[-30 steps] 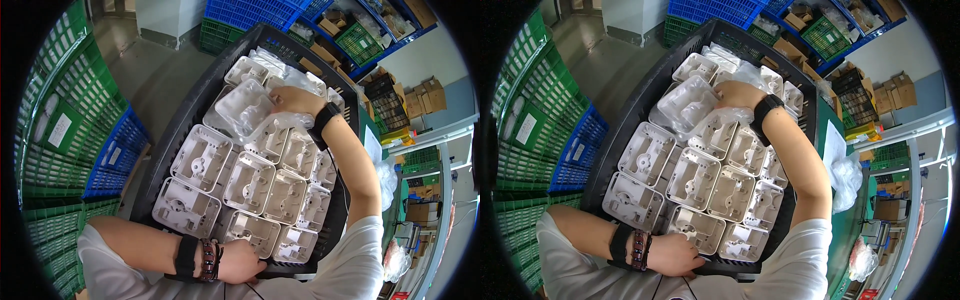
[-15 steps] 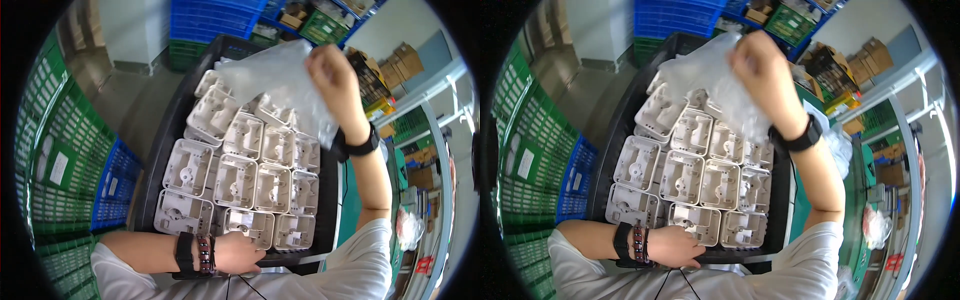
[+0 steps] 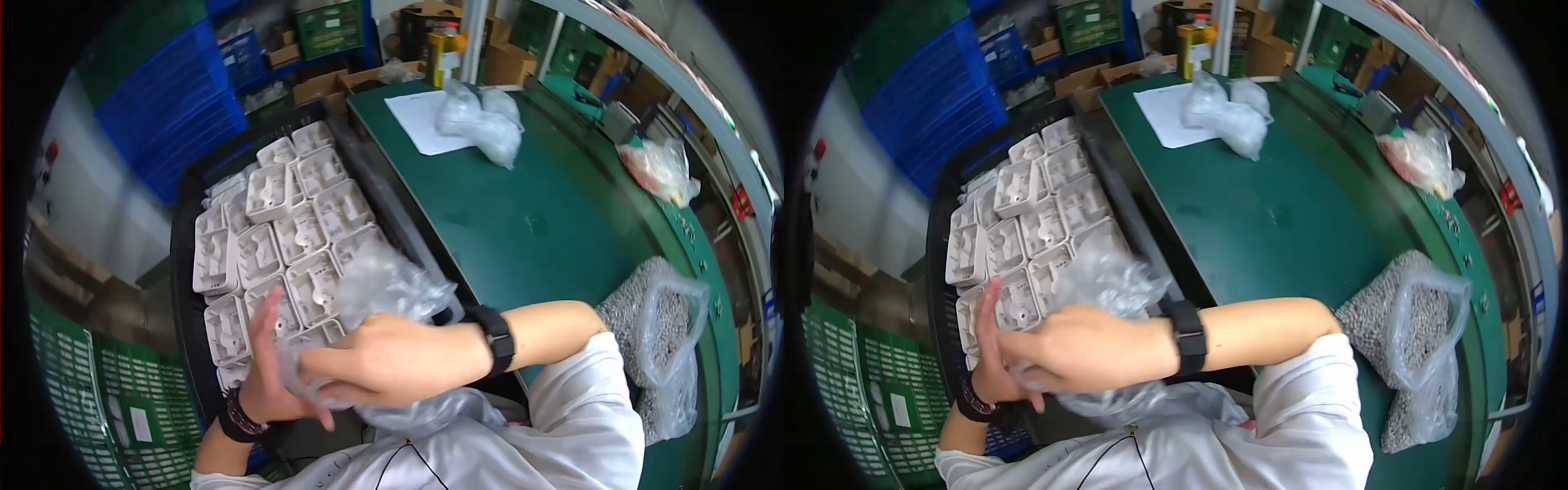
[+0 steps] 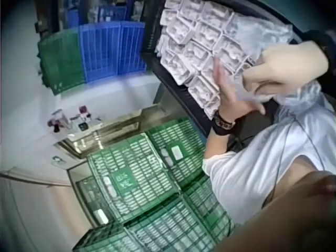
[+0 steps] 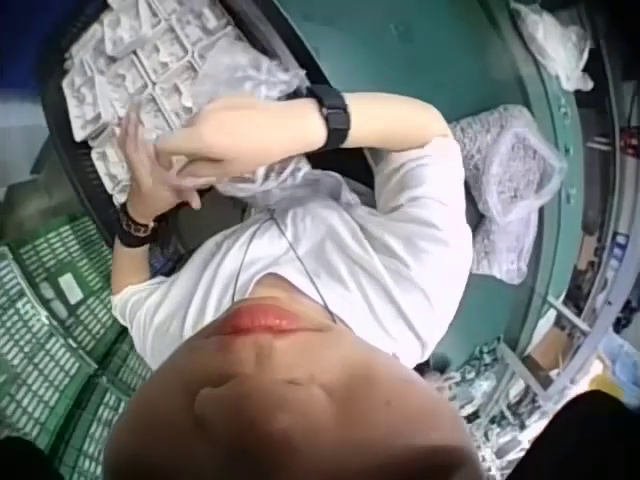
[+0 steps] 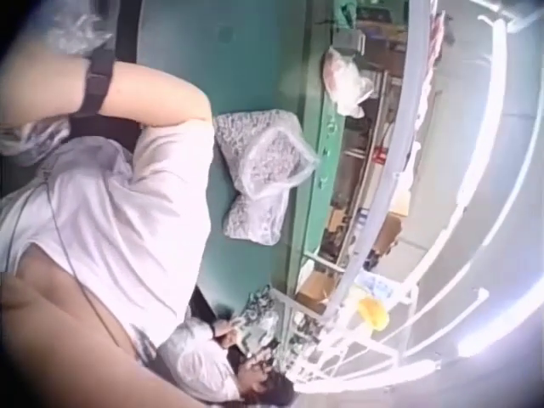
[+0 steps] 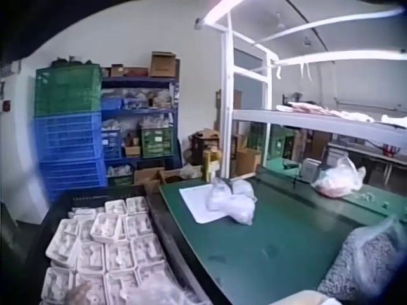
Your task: The person removes plastic bags from a bin of plastic housings, places the housings on a table, and inserts small plastic components from a bag into them. Finally, the person returns the housings to the bin and retrieves more to repeat the process.
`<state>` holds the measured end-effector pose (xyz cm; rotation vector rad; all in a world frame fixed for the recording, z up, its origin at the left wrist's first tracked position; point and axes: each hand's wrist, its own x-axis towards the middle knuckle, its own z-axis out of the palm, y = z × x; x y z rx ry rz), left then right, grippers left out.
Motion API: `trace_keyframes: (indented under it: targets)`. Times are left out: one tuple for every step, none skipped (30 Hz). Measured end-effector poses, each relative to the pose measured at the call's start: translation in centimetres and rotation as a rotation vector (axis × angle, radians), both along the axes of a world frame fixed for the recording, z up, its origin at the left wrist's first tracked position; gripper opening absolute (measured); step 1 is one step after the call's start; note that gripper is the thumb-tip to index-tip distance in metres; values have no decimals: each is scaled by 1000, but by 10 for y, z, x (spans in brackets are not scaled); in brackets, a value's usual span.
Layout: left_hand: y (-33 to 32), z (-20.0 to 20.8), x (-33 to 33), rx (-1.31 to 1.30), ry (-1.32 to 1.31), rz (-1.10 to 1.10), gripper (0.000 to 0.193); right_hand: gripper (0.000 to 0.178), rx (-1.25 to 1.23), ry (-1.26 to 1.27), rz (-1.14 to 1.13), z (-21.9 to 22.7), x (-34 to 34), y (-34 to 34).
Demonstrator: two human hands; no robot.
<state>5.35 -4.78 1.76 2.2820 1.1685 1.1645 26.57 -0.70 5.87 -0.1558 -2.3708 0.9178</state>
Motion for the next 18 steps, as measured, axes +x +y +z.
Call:
trace_keyframes:
  targets:
    - [-4, 6, 19, -134, -66, -61, 66, 17, -125, 236, 52, 3, 3, -6]
    - [-7, 12, 40, -268, -132, -119, 67, 17, -119, 260, 56, 8, 7, -8]
    - [-10, 17, 62, -403, -198, -175, 67, 18, -146, 437, 28, 15, 11, -10]
    - [-3, 16, 85, -548, -276, -271, 68, 19, -168, 596, -41, 18, 22, -8]
    - [4, 14, 106, -697, -351, -364, 69, 20, -185, 756, -108, 21, 36, -5]
    - [8, 18, 121, -839, -418, -432, 70, 20, -172, 770, -118, 26, 52, -3]
    - [16, 24, 134, -836, -401, -442, 70, 20, -65, 935, -321, 31, 71, -1]
    - [29, 32, 147, -693, -188, -490, 60, 20, 46, 1093, -526, 35, 91, 1]
    - [41, 39, 154, -546, 15, -509, 52, 20, 42, 1103, -514, 30, 108, 6]
    - [51, 41, 160, -565, -118, -445, 43, 25, 94, 1026, -474, 19, 125, 14]
    - [62, 43, 169, -588, -255, -396, 38, 30, 150, 940, -450, 7, 137, 20]
    - [73, 46, 183, -595, -253, -407, 38, 30, 151, 937, -464, -4, 145, 24]
    - [83, 50, 197, -872, -609, -451, 36, 34, 251, 816, -606, -16, 150, 28]
    - [90, 54, 209, -1137, -976, -466, 34, 37, 342, 693, -731, -26, 154, 30]
    - [102, 48, 220, -1141, -983, -457, 34, 41, 431, 562, -848, -35, 157, 32]
    - [115, 34, 228, -1146, -981, -557, 32, 41, 419, 565, -839, -41, 159, 33]
    - [123, 19, 236, -1156, -976, -663, 30, 45, 462, 511, -999, -45, 162, 38]
    - [122, 5, 246, -1162, -982, -653, 30, 48, 503, 452, -1154, -50, 166, 42]
